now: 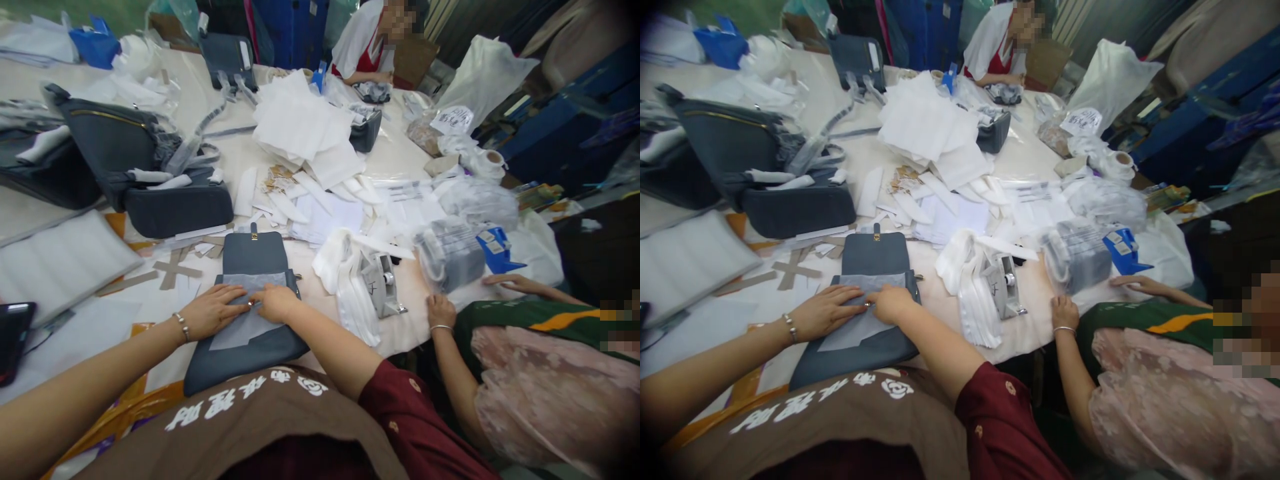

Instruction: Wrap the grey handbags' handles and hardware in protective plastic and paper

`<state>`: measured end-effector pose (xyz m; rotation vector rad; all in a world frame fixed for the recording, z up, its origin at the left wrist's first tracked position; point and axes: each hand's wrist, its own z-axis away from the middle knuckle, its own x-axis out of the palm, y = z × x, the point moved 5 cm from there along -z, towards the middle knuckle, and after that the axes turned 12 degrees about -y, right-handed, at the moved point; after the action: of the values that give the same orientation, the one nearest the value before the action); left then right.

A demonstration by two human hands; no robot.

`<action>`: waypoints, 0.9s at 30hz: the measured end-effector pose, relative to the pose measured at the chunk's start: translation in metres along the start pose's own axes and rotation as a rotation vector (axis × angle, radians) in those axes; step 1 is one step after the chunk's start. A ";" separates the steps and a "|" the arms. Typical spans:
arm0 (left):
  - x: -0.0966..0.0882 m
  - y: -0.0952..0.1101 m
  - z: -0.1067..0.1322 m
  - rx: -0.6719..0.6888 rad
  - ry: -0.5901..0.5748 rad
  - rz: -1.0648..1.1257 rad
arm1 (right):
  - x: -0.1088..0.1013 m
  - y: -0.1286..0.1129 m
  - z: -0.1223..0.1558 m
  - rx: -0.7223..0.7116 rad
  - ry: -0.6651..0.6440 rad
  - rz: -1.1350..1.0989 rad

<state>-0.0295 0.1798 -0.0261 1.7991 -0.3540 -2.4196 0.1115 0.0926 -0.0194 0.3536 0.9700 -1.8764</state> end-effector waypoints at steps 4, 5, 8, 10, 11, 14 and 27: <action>0.001 0.000 0.000 -0.003 0.005 0.013 | 0.002 -0.001 0.001 -0.009 0.010 0.053; 0.001 0.000 0.000 -0.006 0.007 0.019 | 0.002 0.000 0.001 -0.009 0.019 0.063; 0.002 0.000 0.001 -0.018 0.022 0.043 | 0.003 0.002 0.001 -0.002 0.047 0.064; 0.002 0.000 0.002 -0.016 0.029 0.048 | 0.003 0.004 0.002 0.009 0.064 0.051; 0.002 0.000 0.002 -0.013 0.027 0.045 | 0.003 0.004 0.003 0.014 0.069 0.045; 0.003 0.000 0.002 -0.006 0.012 0.025 | 0.003 0.004 0.004 0.019 0.071 0.042; -0.028 -0.010 -0.021 -0.029 -0.052 0.230 | 0.004 0.003 0.009 0.033 0.091 0.015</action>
<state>-0.0007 0.1931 -0.0084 1.5883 -0.4993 -2.3030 0.1132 0.0828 -0.0170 0.4684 0.9956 -1.8773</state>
